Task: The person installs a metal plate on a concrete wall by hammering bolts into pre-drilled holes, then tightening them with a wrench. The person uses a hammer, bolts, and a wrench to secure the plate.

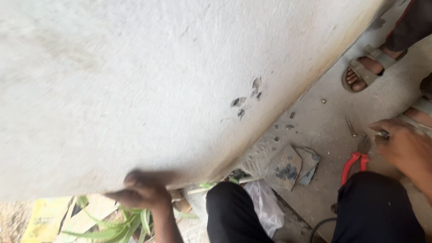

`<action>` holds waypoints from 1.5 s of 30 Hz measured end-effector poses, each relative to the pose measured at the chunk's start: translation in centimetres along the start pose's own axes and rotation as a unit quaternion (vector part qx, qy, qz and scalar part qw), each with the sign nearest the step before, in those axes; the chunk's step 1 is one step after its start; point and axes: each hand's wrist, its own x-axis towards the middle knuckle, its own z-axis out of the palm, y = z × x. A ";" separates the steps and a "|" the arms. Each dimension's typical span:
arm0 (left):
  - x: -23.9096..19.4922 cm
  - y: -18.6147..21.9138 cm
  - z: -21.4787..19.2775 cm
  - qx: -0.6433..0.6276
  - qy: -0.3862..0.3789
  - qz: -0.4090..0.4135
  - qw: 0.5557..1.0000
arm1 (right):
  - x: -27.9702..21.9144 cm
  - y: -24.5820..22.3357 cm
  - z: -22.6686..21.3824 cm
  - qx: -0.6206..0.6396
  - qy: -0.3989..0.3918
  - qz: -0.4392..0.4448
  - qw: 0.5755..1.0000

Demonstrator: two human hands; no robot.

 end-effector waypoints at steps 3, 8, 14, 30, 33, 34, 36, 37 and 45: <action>0.6 -0.4 0.2 -0.016 -0.006 0.051 0.999 | -3.4 -4.7 -1.7 -0.053 -0.014 -0.102 0.993; -0.5 -1.2 0.3 0.004 -0.046 0.107 0.993 | -6.1 -7.1 -5.3 0.179 -0.091 -0.041 0.979; -1.0 -1.7 1.1 0.002 -0.079 -0.139 0.987 | -9.0 -7.0 -4.5 0.697 -0.020 0.013 0.717; -14.1 24.9 -4.8 -0.418 -0.445 -0.488 0.623 | -17.2 -10.6 2.5 0.808 -0.184 0.079 0.554; -14.2 23.7 -4.6 -0.414 -0.449 -0.512 0.604 | -17.8 -10.7 1.7 0.778 -0.203 0.069 0.591; -14.1 23.3 -4.2 -0.424 -0.444 -0.524 0.591 | -17.4 -10.8 1.2 0.764 -0.208 0.057 0.608; -14.1 22.9 -3.7 -0.440 -0.432 -0.552 0.561 | -17.1 -10.6 0.0 0.743 -0.188 0.032 0.641; -14.0 22.7 -3.6 -0.428 -0.462 -0.527 0.570 | -17.0 -10.4 -0.6 0.732 -0.179 0.021 0.657; -15.3 25.1 -1.0 -0.289 -0.644 -0.280 0.651 | -10.8 -6.2 -4.6 0.446 -0.196 0.008 0.873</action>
